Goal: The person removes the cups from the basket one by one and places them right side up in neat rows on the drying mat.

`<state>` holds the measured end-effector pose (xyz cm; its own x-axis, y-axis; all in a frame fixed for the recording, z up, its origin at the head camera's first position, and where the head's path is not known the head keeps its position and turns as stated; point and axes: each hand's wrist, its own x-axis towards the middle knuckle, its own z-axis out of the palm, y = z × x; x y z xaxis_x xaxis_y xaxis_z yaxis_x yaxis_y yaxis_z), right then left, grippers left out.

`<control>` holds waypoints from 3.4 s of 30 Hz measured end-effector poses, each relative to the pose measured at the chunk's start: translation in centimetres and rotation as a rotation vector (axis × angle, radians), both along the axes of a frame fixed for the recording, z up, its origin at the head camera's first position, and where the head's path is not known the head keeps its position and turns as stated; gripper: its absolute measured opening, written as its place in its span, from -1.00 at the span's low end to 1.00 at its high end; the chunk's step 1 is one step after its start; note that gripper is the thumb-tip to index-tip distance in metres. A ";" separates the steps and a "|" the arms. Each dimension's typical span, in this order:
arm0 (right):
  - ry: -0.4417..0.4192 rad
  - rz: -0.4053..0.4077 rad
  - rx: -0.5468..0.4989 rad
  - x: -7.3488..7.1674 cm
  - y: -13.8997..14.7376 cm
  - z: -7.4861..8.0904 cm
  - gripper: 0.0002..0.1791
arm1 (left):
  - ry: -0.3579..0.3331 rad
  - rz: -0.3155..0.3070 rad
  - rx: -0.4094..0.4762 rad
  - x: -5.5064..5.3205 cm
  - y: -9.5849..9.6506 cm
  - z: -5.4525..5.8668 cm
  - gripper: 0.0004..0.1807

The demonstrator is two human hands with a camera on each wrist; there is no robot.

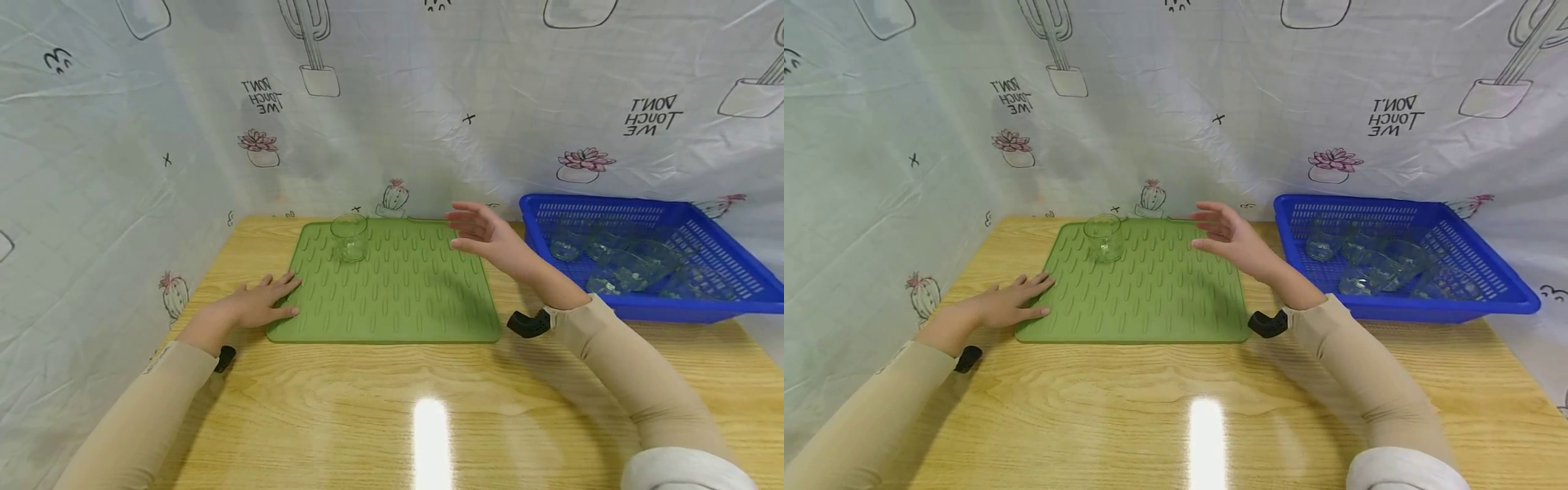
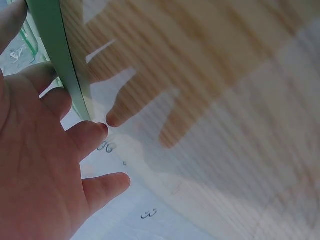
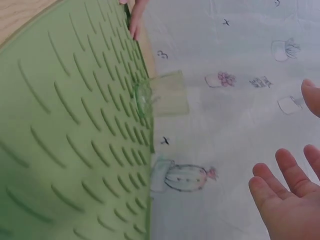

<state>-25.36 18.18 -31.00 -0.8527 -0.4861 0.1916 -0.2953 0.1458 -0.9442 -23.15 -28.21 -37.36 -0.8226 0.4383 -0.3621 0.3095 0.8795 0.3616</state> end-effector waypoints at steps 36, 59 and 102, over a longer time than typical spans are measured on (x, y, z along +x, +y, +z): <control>0.167 -0.310 0.264 3.0 12.7 -0.1 -0.38 | -0.024 0.017 0.011 0.5 0.3 -0.1 -0.06; 0.137 -0.505 0.373 4.8 20.8 -1.5 -0.38 | -0.016 0.021 0.017 0.7 0.0 0.1 -0.07; 0.021 -0.534 0.959 6.1 26.5 -1.6 -0.22 | -0.031 0.013 0.006 0.2 0.3 0.3 -0.07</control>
